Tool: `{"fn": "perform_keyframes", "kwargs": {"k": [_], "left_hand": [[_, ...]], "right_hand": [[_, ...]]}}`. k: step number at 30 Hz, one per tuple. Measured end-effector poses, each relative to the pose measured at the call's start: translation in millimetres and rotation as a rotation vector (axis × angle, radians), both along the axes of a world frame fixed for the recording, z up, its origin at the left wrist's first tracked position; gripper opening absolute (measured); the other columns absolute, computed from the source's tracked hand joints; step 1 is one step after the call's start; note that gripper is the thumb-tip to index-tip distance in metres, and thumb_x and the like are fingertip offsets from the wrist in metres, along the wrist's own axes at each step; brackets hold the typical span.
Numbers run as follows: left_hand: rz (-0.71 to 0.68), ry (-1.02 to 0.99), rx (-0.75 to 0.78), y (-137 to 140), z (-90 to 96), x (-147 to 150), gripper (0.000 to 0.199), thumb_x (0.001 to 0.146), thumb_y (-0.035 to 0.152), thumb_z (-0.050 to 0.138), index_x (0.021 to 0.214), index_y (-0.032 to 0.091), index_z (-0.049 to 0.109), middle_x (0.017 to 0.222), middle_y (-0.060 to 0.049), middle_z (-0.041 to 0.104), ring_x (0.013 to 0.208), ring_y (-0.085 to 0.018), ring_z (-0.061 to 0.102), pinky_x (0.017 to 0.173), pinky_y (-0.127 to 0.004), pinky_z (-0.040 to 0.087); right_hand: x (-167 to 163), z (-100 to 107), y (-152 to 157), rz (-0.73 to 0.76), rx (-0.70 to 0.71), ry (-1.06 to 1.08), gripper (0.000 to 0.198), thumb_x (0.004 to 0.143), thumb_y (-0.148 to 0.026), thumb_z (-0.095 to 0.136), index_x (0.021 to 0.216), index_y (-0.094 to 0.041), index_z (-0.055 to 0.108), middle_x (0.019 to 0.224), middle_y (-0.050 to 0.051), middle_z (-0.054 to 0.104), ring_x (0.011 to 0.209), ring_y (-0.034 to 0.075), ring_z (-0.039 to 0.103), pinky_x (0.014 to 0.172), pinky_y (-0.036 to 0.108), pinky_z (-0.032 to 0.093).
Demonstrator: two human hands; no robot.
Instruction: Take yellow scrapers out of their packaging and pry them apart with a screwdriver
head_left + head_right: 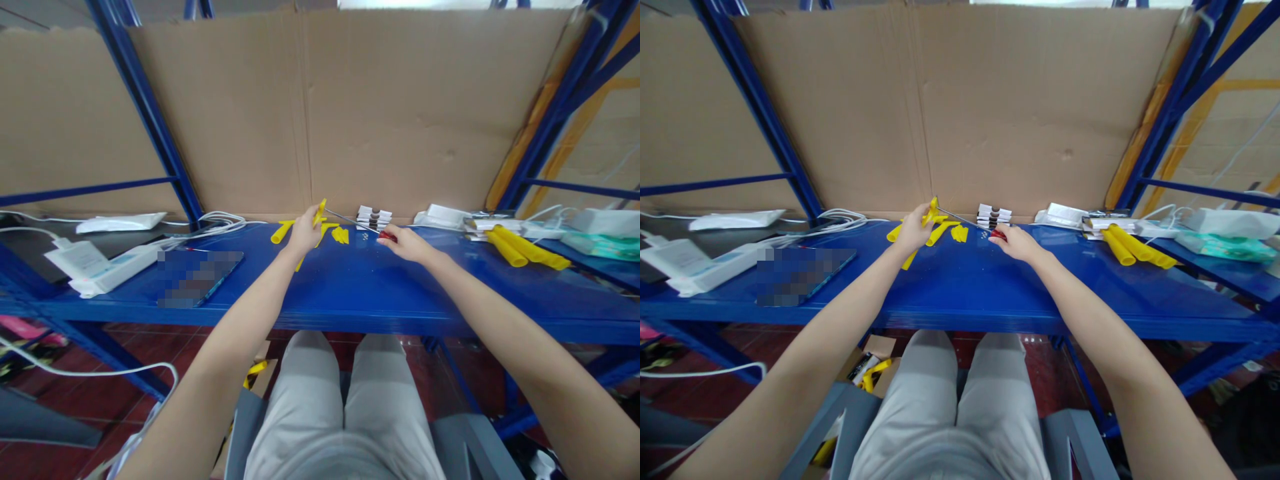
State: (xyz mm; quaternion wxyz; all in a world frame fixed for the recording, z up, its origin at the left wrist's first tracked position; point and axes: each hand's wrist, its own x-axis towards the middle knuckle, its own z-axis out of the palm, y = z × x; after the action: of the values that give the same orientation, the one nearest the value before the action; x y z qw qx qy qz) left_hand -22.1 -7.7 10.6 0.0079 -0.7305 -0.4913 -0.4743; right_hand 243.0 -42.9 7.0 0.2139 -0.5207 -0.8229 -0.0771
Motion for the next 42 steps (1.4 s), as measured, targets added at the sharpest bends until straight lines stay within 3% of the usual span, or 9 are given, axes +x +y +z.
{"fn": "perform_keyframes", "kwargs": {"k": [8, 17, 26, 33, 42], "left_hand": [[-0.011, -0.023, 0.048, 7, -3.9, -2, 0.048, 0.075, 0.003, 0.053, 0.121, 0.016, 0.059, 0.117, -0.010, 0.068, 0.114, -0.026, 0.061, 0.101, -0.040, 0.046], [-0.019, 0.003, -0.005, -1, -1.1, 2, 0.050, 0.076, 0.000, 0.051, 0.124, 0.013, 0.058, 0.120, -0.012, 0.066, 0.115, -0.026, 0.060, 0.103, -0.041, 0.044], [0.003, -0.013, 0.020, 3, -3.0, 1, 0.049, 0.076, 0.002, 0.053, 0.123, 0.016, 0.059, 0.117, -0.011, 0.068, 0.116, -0.027, 0.059, 0.103, -0.041, 0.044], [-0.037, -0.018, 0.079, 7, -5.5, -1, 0.050, 0.077, 0.003, 0.052, 0.125, 0.017, 0.059, 0.118, -0.009, 0.068, 0.117, -0.025, 0.060, 0.104, -0.040, 0.044], [-0.032, -0.052, 0.087, 8, -5.3, 0, 0.052, 0.078, 0.005, 0.052, 0.128, 0.017, 0.057, 0.126, -0.011, 0.064, 0.122, -0.026, 0.055, 0.106, -0.041, 0.041]], "right_hand": [[-2, 0, 4, 0.002, 0.031, -0.054, 0.028, 0.096, -0.027, 0.038, 0.105, -0.013, 0.061, 0.111, 0.018, 0.067, 0.099, 0.025, 0.063, 0.083, 0.033, 0.045], [0, -1, 2, -0.091, 0.002, -0.011, 0.017, 0.089, -0.027, 0.051, 0.103, -0.016, 0.055, 0.093, 0.013, 0.070, 0.083, 0.025, 0.065, 0.067, 0.029, 0.042], [-5, 2, -1, -0.036, 0.023, -0.051, 0.023, 0.095, -0.028, 0.041, 0.098, -0.014, 0.058, 0.099, 0.017, 0.069, 0.088, 0.026, 0.065, 0.073, 0.031, 0.043], [-2, -2, 2, -0.080, 0.024, 0.009, 0.023, 0.090, -0.034, 0.051, 0.103, -0.016, 0.056, 0.090, 0.013, 0.070, 0.080, 0.025, 0.065, 0.066, 0.030, 0.042], [-4, -4, 9, 0.056, -0.021, 0.031, 0.018, 0.093, -0.025, 0.044, 0.093, -0.016, 0.059, 0.097, 0.016, 0.069, 0.085, 0.024, 0.064, 0.075, 0.032, 0.045]]}}
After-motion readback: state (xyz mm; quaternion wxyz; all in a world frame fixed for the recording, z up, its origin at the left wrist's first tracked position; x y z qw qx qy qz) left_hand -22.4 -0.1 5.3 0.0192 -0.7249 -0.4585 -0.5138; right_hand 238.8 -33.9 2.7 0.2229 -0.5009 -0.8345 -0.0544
